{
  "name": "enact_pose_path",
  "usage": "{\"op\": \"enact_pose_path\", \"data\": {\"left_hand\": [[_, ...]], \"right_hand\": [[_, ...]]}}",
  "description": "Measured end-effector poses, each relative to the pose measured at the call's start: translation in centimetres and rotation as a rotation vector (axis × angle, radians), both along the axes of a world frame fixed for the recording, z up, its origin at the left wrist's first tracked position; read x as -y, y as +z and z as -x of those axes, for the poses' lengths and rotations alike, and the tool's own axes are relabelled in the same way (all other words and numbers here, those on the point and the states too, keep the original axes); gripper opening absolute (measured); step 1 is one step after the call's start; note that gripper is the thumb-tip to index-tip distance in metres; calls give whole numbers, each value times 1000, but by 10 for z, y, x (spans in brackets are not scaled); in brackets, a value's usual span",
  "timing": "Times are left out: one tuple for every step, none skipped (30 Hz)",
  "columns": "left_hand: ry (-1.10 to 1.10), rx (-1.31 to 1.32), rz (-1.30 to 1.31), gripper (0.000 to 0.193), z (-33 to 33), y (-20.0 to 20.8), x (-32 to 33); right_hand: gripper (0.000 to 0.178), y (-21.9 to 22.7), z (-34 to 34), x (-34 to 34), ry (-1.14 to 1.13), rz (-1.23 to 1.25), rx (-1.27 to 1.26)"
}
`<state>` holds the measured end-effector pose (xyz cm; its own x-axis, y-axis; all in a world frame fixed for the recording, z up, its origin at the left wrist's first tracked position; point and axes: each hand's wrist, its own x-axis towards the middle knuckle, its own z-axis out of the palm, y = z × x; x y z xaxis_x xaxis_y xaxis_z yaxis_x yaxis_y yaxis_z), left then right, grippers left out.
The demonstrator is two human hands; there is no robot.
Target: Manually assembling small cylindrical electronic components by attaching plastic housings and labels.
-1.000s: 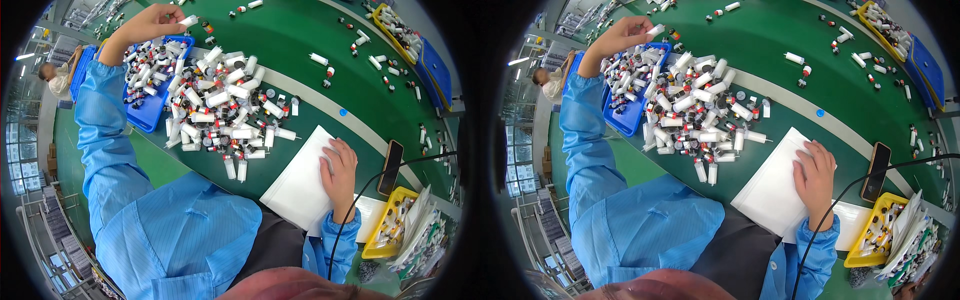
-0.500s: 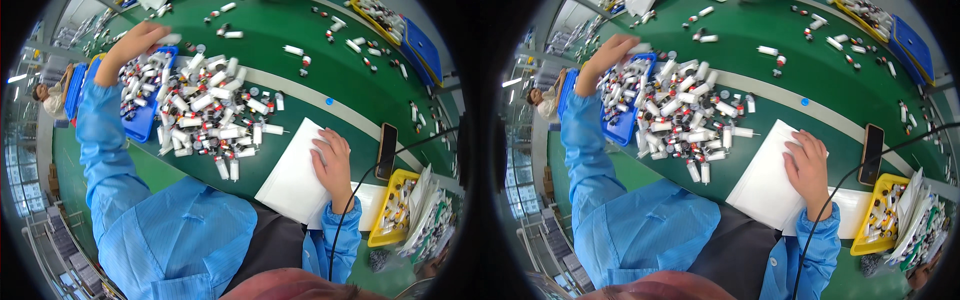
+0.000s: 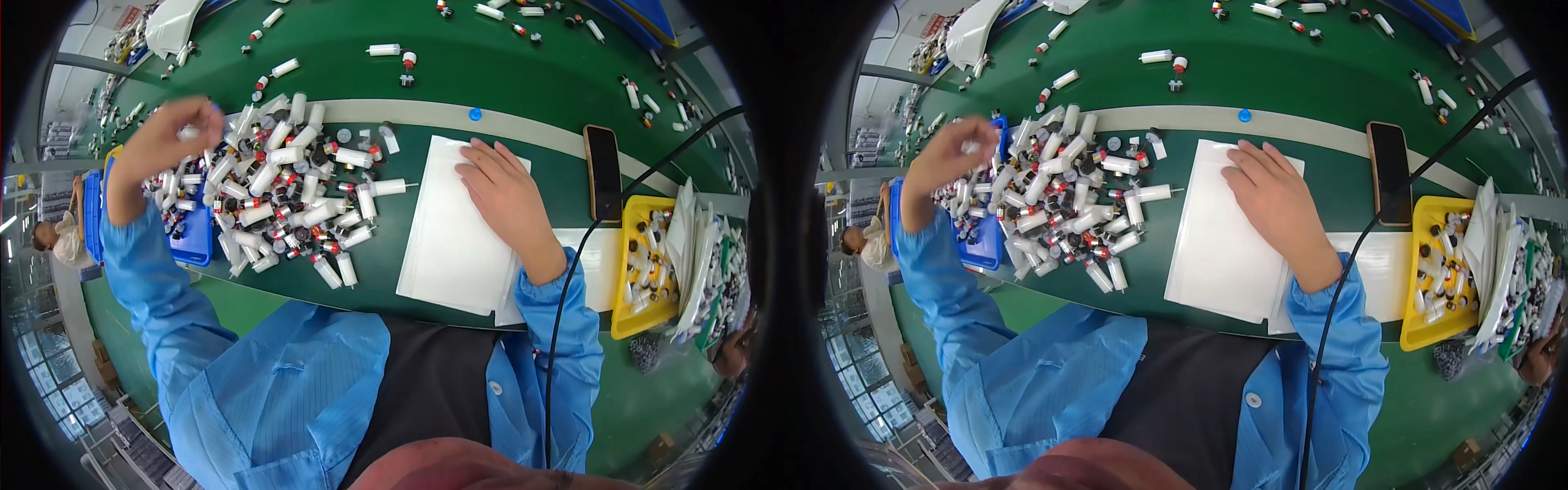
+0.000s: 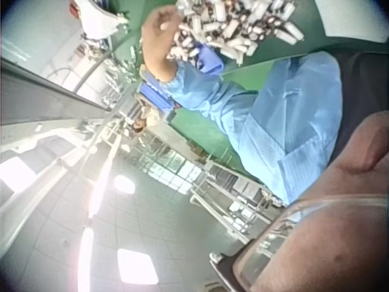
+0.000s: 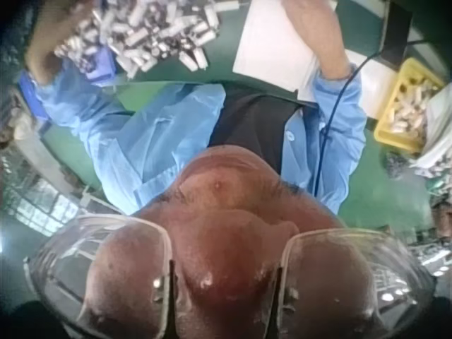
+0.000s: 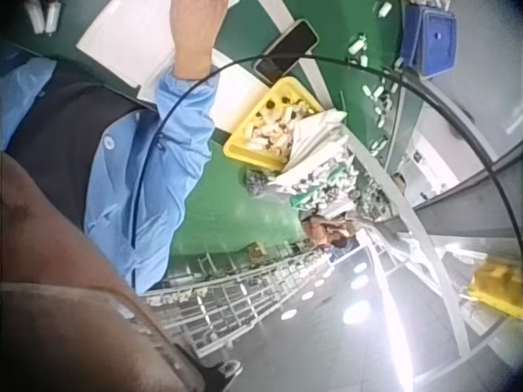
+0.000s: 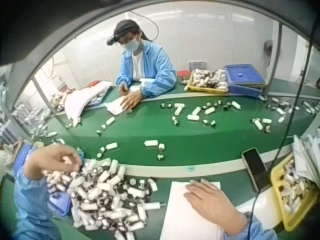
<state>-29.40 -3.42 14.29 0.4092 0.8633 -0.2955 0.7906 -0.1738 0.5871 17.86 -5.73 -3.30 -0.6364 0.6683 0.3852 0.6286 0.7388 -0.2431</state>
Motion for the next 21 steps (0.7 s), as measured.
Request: {"op": "enact_pose_path", "data": {"left_hand": [[-56, -48, -34, 19, -29, 4, -25], [-159, -64, -56, 21, -51, -5, -56], [-237, -99, -79, 24, -73, -10, -80], [-282, -173, -72, 26, -97, -17, -103], [-323, -251, -68, 29, -119, -24, -128], [-398, -394, -191, 32, -130, -42, -156], [-424, -488, -228, 33, -128, -69, -196], [-375, -490, -220, 35, -134, -99, -237], [-258, -476, -144, 39, -169, -109, -262], [-153, -462, -68, 42, -207, -119, -284], [-72, -311, -124, 46, -214, -143, -318], [74, -171, -175, 50, -183, -175, -345], [187, -26, -221, 54, -169, -202, -360], [249, 5, -231, 58, -185, -209, -365], [314, 36, -241, 61, -201, -215, -370], [398, 59, -254, 65, -204, -222, -372], [334, 57, -357, 72, -199, -225, -381], [299, -13, -364, 73, -196, -228, -391], [240, -73, -350, 74, -215, -230, -390], [194, -144, -340, 76, -224, -232, -385], [121, -160, -335, 63, -224, -241, -389]], "right_hand": [[19, 0, -2, -1, -3, -3, 22], [19, -1, -4, 0, -9, -5, 28], [19, -2, -6, -1, 9, -8, 17], [20, -1, -8, -2, 19, -12, 11], [19, -1, -10, -5, 33, -36, 14], [18, -1, -11, -6, 52, -57, 13], [18, 1, -10, -4, 80, -74, 5], [17, 7, -10, -1, 58, -70, -61], [17, 12, -13, 1, 8, -67, -123], [16, 14, -20, 3, -53, -67, -187], [16, 15, -27, 4, -111, -92, -244], [15, 17, -27, -2, -101, -110, -313], [15, 16, -29, -5, -124, -118, -376], [15, 14, -33, -6, -173, -156, -406], [15, 13, -36, -7, -219, -195, -435], [15, 12, -36, -10, -245, -230, -473], [15, 13, -36, -10, -229, -235, -460], [14, 17, -36, -10, -207, -239, -448], [14, 15, -35, -9, -212, -229, -422], [13, 15, -35, -7, -199, -215, -411], [13, 15, -34, -8, -180, -200, -400]]}}
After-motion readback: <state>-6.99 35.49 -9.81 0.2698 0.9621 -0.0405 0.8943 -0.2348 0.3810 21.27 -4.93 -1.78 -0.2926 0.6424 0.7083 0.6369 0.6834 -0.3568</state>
